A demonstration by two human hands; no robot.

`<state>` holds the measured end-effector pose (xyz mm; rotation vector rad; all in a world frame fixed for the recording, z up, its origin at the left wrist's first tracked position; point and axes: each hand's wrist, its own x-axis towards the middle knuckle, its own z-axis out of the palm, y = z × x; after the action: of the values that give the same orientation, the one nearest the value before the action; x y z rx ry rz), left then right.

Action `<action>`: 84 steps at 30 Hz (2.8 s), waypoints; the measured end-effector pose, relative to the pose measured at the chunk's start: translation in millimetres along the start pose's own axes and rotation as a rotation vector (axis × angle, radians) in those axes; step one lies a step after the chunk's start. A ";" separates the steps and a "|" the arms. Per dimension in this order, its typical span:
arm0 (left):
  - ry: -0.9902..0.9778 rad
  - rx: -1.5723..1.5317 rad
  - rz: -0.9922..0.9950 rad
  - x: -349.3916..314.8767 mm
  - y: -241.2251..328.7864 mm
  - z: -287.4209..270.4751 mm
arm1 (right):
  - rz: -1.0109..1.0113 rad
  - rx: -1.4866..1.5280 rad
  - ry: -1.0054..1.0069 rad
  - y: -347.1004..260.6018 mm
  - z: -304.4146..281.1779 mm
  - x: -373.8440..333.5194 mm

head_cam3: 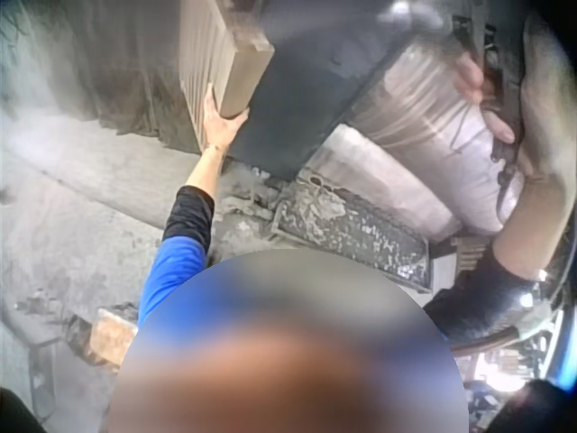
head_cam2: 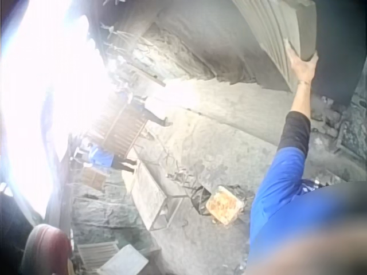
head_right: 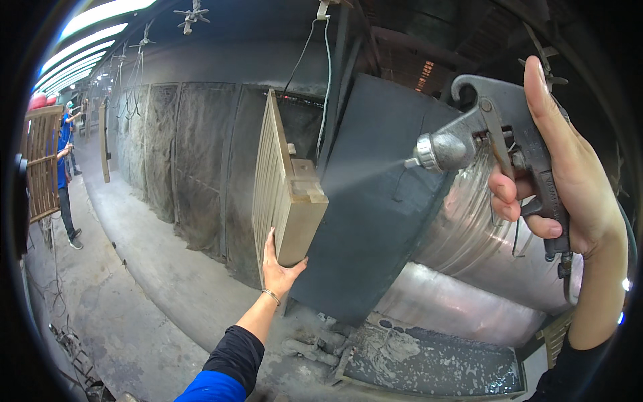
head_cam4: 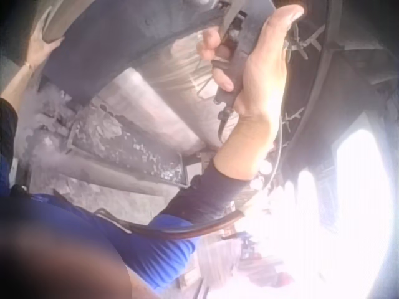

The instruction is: The person uses a spray gun to apply a light-colored finish to hanging wooden slatted panels. They hold the panels with one hand while spraying with the other, rotating the panels to coat multiple sides and edges in a workshop setting.

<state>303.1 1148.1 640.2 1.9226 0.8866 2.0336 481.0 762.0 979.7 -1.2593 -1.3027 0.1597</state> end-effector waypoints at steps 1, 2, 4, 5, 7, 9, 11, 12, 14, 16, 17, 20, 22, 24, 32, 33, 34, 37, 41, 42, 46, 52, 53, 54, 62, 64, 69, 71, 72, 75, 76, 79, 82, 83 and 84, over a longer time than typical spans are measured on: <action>0.006 0.006 -0.002 0.3 -1.6 0.3 | 0.021 -0.064 0.048 0.7 -2.3 0.4; 0.018 0.008 0.012 1.0 -3.0 1.3 | 0.019 -0.105 0.056 1.5 -4.4 2.0; 0.035 0.018 0.025 1.7 -5.7 2.3 | 0.017 -0.166 0.047 2.2 -7.1 6.5; 0.039 0.027 0.025 2.1 -6.9 2.6 | 0.018 -0.186 0.030 2.2 -7.4 8.4; 0.041 0.043 0.019 2.4 -8.8 2.5 | 0.020 -0.196 0.011 2.5 -4.4 10.5; 0.048 0.056 0.030 2.5 -9.8 1.3 | 0.019 -0.172 0.007 1.9 1.9 10.1; 0.039 0.060 0.003 3.1 -10.0 0.3 | -0.042 -0.079 0.051 4.2 14.4 15.8; 0.047 0.055 0.015 3.4 -9.7 -0.2 | -0.079 -0.071 0.029 4.2 21.7 23.8; 0.043 0.060 -0.008 3.0 -8.6 -0.5 | -0.181 -0.041 -0.053 4.2 36.1 40.2; 0.043 0.061 -0.021 3.4 -7.5 -0.8 | -0.232 -0.068 -0.080 7.4 56.0 66.3; 0.038 0.062 -0.032 3.0 -7.1 -1.3 | -0.213 -0.074 -0.052 10.5 69.0 79.6; 0.033 0.070 -0.034 1.1 -5.9 -1.9 | -0.238 -0.024 -0.057 19.6 117.5 119.6; 0.038 0.093 -0.013 0.3 -5.4 -2.0 | -0.236 -0.004 -0.023 23.9 149.4 143.2; 0.030 0.085 -0.027 -1.0 -5.0 -1.0 | -0.231 0.003 0.007 27.2 175.1 163.7; 0.070 0.090 -0.001 -6.7 -9.4 6.6 | -0.297 0.076 0.052 29.8 164.6 155.4; 0.077 0.096 0.012 -7.3 -10.5 8.5 | -0.296 0.056 0.027 30.8 149.3 141.0; 0.093 0.113 0.021 -7.8 -11.4 11.0 | -0.296 0.039 -0.003 31.7 131.9 124.5; 0.133 0.154 0.052 -7.8 -13.2 17.2 | -0.284 -0.028 0.041 45.2 78.8 64.2; 0.130 0.189 0.019 -10.0 -9.6 20.4 | -0.121 0.014 0.205 79.9 10.8 -34.5; 0.123 0.206 0.016 -10.2 -8.0 19.7 | -0.118 0.079 0.238 93.0 -2.7 -65.0; 0.013 0.231 -0.018 -18.8 -8.1 13.5 | 0.042 0.038 0.565 174.5 -26.7 -193.7; -0.094 0.254 0.063 -25.4 -17.4 1.2 | 0.518 -0.099 0.764 295.1 29.9 -398.9; -0.085 0.256 0.069 -26.3 -16.9 1.1 | 0.645 -0.194 0.713 305.9 43.9 -430.7; -0.085 0.274 0.055 -26.8 -15.4 2.0 | 0.764 -0.285 0.660 316.7 57.9 -457.4; -0.039 0.503 -0.064 -35.1 5.2 26.5 | 1.263 -0.106 0.586 318.8 127.0 -624.0; -0.018 0.564 -0.088 -32.2 10.8 34.8 | 1.532 -0.088 0.496 319.1 118.9 -641.7; -0.112 0.742 -0.306 -24.5 31.2 38.0 | 1.355 -0.081 0.444 338.8 69.5 -660.9; -0.126 0.812 -0.387 -28.5 29.5 39.7 | 1.302 -0.093 0.450 350.7 41.7 -659.8; -0.099 0.846 -0.401 -38.2 22.2 40.5 | 1.274 -0.101 0.460 356.6 25.4 -660.2; -0.220 0.860 -0.550 -110.4 -25.4 51.7 | 1.206 -0.116 0.519 363.7 -29.7 -674.3; -0.293 0.871 -0.545 -150.8 -48.1 57.6 | 1.189 -0.116 0.553 362.9 -49.1 -682.5; -0.570 0.650 -0.679 -344.3 -108.0 59.6 | 1.114 -0.079 0.693 369.8 -99.7 -719.5; -1.248 0.570 -0.889 -575.9 -110.1 64.5 | 1.135 0.007 0.829 388.6 -135.0 -758.3; -1.686 0.626 -0.721 -647.2 -89.7 69.0 | 1.048 -0.004 0.948 397.3 -139.6 -765.3; -2.044 0.604 -0.547 -712.9 -58.1 74.0 | 0.936 -0.029 1.049 402.7 -149.4 -771.1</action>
<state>452.3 835.2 10.2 2.2012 0.9711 -0.8630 539.4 289.9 236.2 -1.5607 0.2210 0.1018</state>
